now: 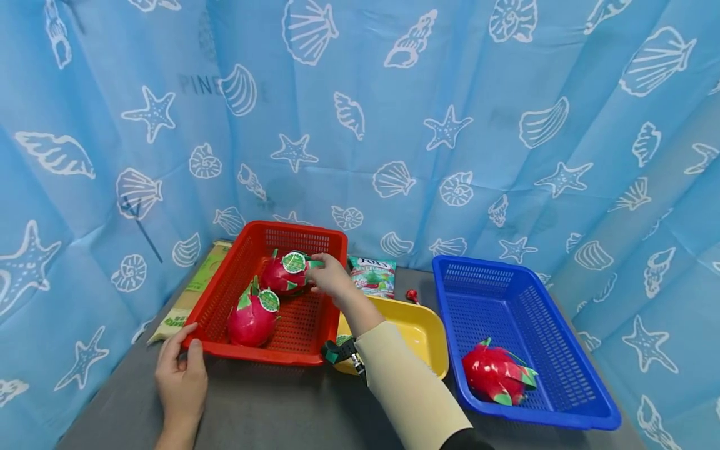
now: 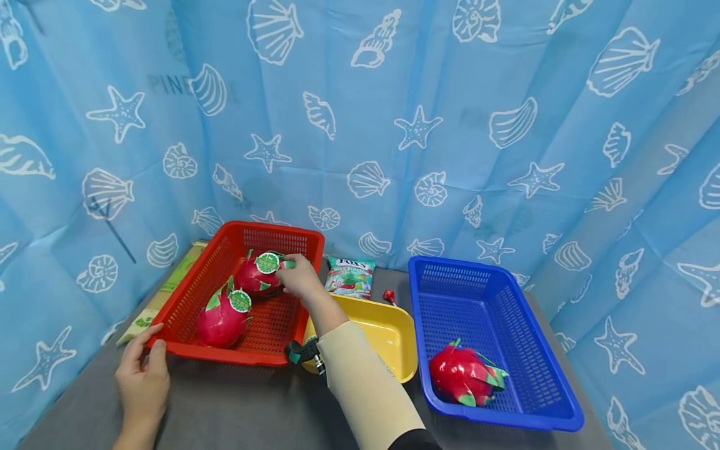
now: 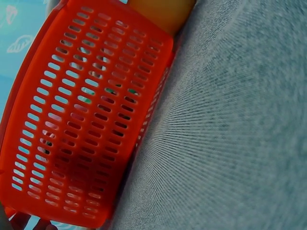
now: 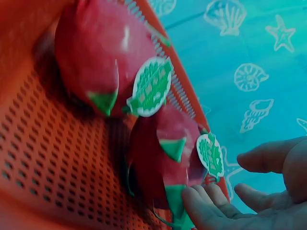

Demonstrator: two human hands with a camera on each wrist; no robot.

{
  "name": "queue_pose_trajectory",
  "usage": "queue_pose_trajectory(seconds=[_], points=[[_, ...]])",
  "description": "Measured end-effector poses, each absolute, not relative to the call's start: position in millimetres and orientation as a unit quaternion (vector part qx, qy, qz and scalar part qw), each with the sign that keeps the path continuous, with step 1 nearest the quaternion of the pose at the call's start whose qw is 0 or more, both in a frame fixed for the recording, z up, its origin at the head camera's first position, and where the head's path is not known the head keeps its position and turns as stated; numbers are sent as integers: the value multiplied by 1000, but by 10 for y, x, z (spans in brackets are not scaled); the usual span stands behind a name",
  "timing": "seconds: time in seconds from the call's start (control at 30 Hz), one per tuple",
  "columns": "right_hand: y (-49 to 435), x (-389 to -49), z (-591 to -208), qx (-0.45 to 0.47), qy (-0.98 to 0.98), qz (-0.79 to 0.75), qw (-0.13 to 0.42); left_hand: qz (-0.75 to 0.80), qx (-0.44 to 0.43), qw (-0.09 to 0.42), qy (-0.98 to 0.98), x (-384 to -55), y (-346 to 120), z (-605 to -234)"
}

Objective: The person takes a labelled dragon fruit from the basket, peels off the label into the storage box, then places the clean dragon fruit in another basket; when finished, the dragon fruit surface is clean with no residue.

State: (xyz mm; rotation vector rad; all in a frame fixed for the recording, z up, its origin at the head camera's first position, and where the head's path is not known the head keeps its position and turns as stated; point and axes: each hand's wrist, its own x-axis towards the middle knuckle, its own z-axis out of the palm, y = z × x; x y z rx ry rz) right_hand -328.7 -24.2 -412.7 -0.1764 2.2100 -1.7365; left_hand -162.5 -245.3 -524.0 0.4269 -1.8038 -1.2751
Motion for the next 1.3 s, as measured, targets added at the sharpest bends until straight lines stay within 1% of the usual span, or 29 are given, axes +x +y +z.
queue_pose_trajectory(seconds=[0.13, 0.33, 0.5, 0.77, 1.03, 1.3], points=[[-265, -3390, -4110, -40, 778, -595, 196, -513, 156, 437, -722, -1642, -2460, -5228], [-345, -3506, -4098, -29, 817, -521, 245, -516, 163, 428, -724, -1657, -2470, -5232], [-409, -3569, -4111, -25, 838, -478, 262, -515, 178, 418, -727, -1618, -2458, -5232], [-453, -3647, -4210, -4, 847, -462, 264, -515, 173, 418, -729, -1580, -2435, -5240], [-461, -3644, -4233, -62, 830, -490, 261, -512, 186, 404, -734, -1601, -2447, -5222], [-515, -3654, -4293, -89, 874, -432, 203, -509, 185, 403, -738, -1614, -2458, -5239]])
